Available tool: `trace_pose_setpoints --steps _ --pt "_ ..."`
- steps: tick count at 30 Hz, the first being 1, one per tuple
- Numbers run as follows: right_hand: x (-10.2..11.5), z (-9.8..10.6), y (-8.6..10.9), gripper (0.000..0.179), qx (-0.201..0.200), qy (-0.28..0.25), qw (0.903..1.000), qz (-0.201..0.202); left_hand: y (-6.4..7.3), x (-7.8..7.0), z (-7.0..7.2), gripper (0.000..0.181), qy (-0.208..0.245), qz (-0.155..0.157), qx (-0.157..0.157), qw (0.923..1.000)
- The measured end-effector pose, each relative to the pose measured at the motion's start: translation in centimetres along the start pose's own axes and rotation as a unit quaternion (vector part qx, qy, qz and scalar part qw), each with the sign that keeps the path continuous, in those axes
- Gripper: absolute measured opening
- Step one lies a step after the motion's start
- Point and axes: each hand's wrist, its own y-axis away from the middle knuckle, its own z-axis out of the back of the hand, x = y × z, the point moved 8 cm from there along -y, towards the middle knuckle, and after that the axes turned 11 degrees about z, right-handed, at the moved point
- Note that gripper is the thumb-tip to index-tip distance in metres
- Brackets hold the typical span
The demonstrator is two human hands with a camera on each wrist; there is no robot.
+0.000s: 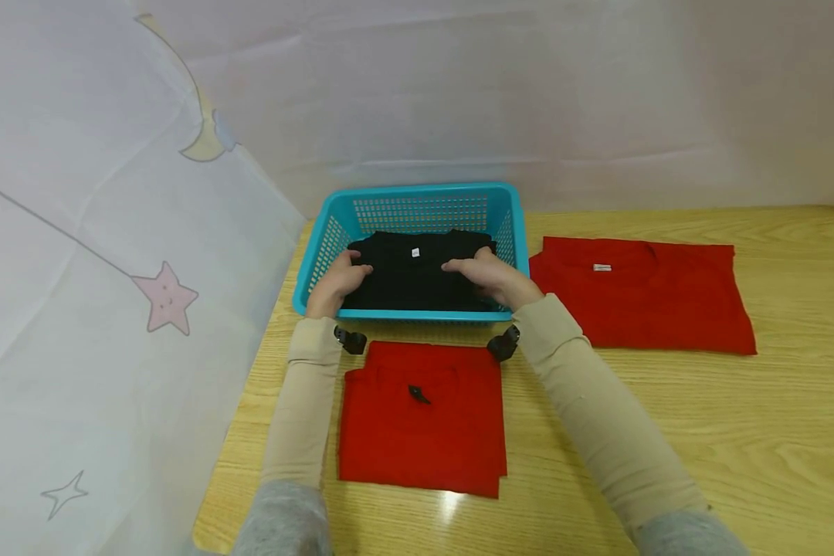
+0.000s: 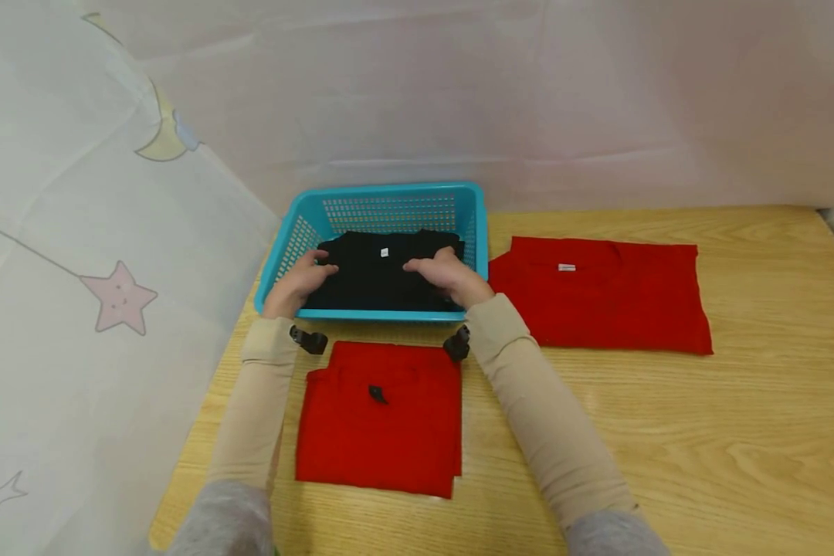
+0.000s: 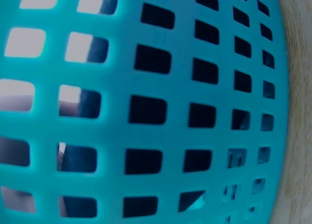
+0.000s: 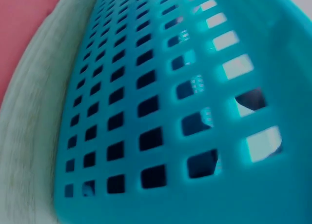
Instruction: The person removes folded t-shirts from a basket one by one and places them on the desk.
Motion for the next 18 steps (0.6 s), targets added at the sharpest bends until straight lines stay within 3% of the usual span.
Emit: trace_pose_setpoints --steps 4,7,18 --pt "-0.05 0.11 -0.36 0.095 0.002 0.081 0.9967 0.014 -0.02 0.01 0.13 0.056 -0.008 -0.004 -0.006 0.9999" --pt "-0.03 0.33 -0.56 0.088 -0.009 0.111 0.9935 0.025 0.01 0.01 0.18 0.055 -0.006 -0.007 -0.009 0.9999" --pt "0.37 0.18 -0.34 0.080 -0.008 0.092 0.9941 0.058 0.41 -0.15 0.06 0.053 0.006 -0.027 0.006 0.9996"
